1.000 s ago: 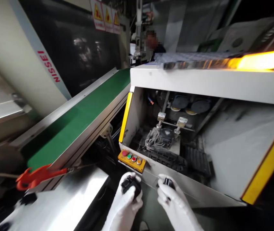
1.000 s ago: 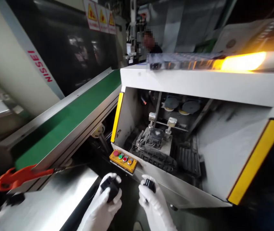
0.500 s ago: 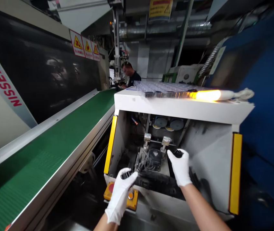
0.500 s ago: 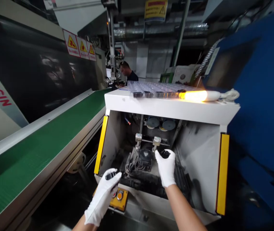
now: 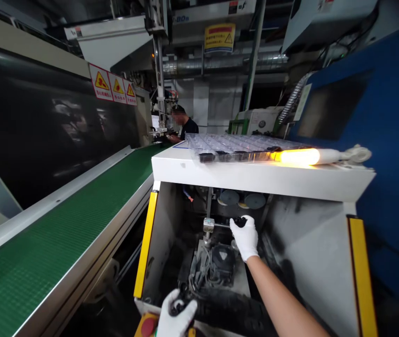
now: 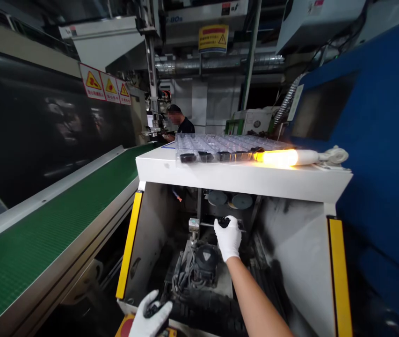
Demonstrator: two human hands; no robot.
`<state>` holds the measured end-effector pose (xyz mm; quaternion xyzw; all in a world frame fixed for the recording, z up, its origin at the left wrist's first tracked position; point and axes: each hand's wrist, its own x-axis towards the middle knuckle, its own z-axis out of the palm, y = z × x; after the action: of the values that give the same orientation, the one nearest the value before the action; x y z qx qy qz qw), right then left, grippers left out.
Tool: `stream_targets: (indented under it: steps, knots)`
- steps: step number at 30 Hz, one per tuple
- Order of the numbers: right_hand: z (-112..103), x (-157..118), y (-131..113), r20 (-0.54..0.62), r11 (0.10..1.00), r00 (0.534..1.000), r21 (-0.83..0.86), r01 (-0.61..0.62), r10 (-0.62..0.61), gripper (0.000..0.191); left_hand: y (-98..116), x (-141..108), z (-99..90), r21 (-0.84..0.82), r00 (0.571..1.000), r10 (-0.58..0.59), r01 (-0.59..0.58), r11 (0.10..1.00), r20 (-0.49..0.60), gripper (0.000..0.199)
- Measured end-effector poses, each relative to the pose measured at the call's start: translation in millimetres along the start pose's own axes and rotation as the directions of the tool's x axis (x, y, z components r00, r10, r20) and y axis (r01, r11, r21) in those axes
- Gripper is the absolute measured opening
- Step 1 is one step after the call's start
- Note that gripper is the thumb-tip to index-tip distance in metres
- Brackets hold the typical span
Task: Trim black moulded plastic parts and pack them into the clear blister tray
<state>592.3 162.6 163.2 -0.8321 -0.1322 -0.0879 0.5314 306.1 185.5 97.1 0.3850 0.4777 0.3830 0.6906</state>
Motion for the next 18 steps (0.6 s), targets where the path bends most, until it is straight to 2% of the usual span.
stream_targets:
  steps: [4,7,9,12,14,18]
  knots:
    - [1.4,-0.5,-2.9,0.000,0.995,0.998,-0.078,-0.055,0.056,0.045,50.9,17.5,46.2,0.109,0.977,0.207,-0.201,0.973,-0.043,0.062]
    - [0.7,-1.0,-7.1,0.009,0.992,0.998,-0.105,-0.066,0.067,0.042,87.7,27.3,89.9,0.154,0.950,0.309,-0.311,0.938,0.036,0.066]
    - [-0.3,0.2,-8.5,0.025,0.992,0.997,-0.103,-0.065,0.068,0.040,104.7,36.9,119.7,0.245,0.910,0.401,-0.413,0.877,0.100,0.067]
    - [-1.0,5.0,-7.8,0.065,0.994,0.995,-0.076,-0.077,0.082,0.039,117.4,58.0,157.9,0.378,0.831,0.510,-0.555,0.741,0.221,0.067]
    - [0.0,7.9,-5.4,0.083,0.995,0.992,-0.043,-0.089,0.093,0.039,118.5,73.6,176.3,0.392,0.791,0.540,-0.611,0.688,0.287,0.066]
    - [4.8,7.3,1.1,0.076,0.994,0.992,0.034,-0.108,0.105,0.039,109.0,94.9,198.9,0.369,0.763,0.539,-0.645,0.670,0.356,0.064]
